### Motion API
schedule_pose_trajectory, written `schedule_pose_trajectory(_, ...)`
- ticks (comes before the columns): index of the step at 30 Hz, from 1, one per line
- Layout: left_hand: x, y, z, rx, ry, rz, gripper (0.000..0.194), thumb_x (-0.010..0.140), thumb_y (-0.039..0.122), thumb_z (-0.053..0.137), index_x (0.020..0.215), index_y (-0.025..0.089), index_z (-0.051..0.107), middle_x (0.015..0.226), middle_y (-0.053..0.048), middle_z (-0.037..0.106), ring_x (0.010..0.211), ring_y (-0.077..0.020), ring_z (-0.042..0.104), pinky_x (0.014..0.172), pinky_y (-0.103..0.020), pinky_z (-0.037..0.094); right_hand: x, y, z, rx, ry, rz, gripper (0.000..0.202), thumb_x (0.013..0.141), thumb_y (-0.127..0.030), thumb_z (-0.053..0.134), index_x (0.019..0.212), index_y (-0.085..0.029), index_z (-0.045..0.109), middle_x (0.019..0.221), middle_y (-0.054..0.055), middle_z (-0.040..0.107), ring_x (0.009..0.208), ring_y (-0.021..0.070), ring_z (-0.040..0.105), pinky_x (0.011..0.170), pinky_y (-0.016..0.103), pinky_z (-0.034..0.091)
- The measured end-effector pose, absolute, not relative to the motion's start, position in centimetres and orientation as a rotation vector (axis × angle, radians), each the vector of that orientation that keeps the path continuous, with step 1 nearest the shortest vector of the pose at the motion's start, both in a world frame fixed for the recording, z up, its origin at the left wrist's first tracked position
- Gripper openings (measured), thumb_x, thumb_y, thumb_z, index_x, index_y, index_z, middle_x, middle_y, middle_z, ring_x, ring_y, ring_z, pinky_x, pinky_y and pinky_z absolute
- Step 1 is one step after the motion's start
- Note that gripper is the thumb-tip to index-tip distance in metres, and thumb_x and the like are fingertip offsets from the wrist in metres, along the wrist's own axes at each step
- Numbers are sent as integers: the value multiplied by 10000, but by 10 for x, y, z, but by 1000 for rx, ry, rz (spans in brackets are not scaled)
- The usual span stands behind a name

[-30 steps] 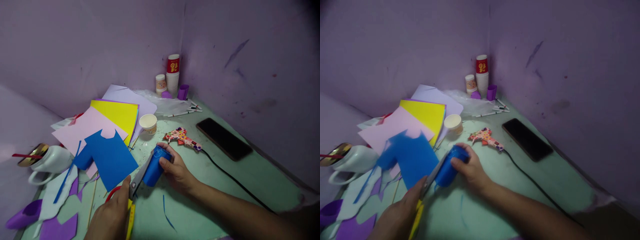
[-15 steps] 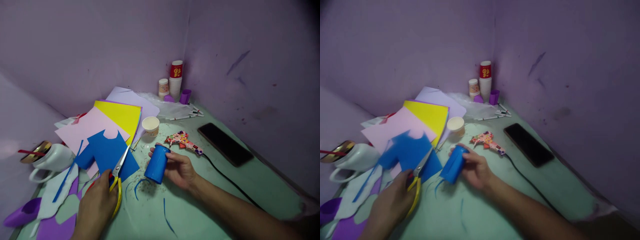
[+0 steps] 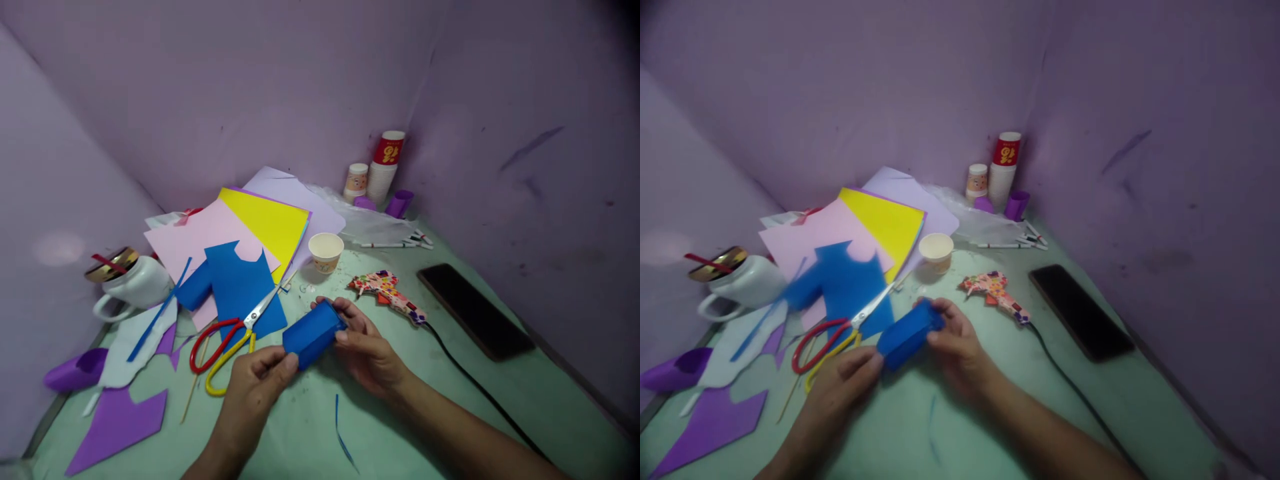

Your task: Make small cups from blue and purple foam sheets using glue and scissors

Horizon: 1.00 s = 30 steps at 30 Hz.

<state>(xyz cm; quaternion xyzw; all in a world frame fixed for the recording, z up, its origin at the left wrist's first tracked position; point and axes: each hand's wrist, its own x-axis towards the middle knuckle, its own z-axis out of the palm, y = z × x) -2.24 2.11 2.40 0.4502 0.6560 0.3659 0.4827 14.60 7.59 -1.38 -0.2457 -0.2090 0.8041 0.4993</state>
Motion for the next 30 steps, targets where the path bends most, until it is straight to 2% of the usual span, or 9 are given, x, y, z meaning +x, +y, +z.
schedule_pose_trajectory(5,-31,24,11,911,1660,1117,321,622,465,711,668,154,649,538,24,520,501,-103,439,488,-228,337,143,74,-31,-751,-818,1789,377,542,-217,839,872,-252,661,1264,37,597,1106,247,549,871,360,450)
schedule_pose_trajectory(8,-38,24,12,1086,1780,1129,300,632,453,679,634,154,658,581,-10,587,534,-130,489,485,-238,349,145,76,-34,-931,-1023,1678,307,602,-329,821,847,-211,680,964,51,674,815,193,602,707,324,471)
schedule_pose_trajectory(11,-39,23,19,1241,1852,1071,303,653,444,635,622,145,670,564,-25,594,516,-141,489,455,-248,335,146,77,-29,-1050,-1083,1677,342,586,-396,822,801,-176,672,653,-6,624,574,124,535,580,278,425)
schedule_pose_trajectory(15,-40,23,24,1438,1817,1015,284,729,405,599,675,138,680,632,-48,651,563,-167,556,471,-261,391,144,77,-23,-1153,-1131,1661,351,548,-429,819,673,-162,628,571,-20,595,524,110,511,537,257,389)
schedule_pose_trajectory(19,-39,25,20,1755,1862,1200,202,774,303,606,651,149,650,597,-26,639,533,-148,573,479,-251,432,141,75,-27,-1253,-1333,1608,322,640,-468,714,677,-164,612,578,-6,601,525,114,506,531,255,382)
schedule_pose_trajectory(24,-31,27,19,2296,1644,1305,33,782,138,615,780,152,644,727,-40,688,671,-155,634,620,-270,497,147,73,-23,-1420,-1587,1508,226,623,-351,725,557,-173,602,517,9,569,505,146,496,529,292,387)
schedule_pose_trajectory(26,-27,27,21,2420,1566,1186,59,787,113,595,771,159,628,684,-29,661,623,-155,604,571,-281,476,153,74,-18,-1435,-1725,1282,222,590,-330,772,654,-175,627,629,39,627,594,191,555,595,335,437)
schedule_pose_trajectory(27,-25,28,22,2458,1535,1140,65,787,108,588,767,161,621,676,-29,652,613,-158,594,557,-287,470,156,75,-17,-1371,-1800,1158,307,568,-331,801,783,-175,646,786,72,671,720,230,600,682,370,468)
schedule_pose_trajectory(30,-21,29,21,2500,1392,1087,147,787,92,574,911,157,619,810,-64,686,743,-187,636,633,-308,512,160,78,-18,-1038,-1946,1004,784,536,-350,852,1225,-203,505,1278,134,558,1146,302,531,976,441,408)
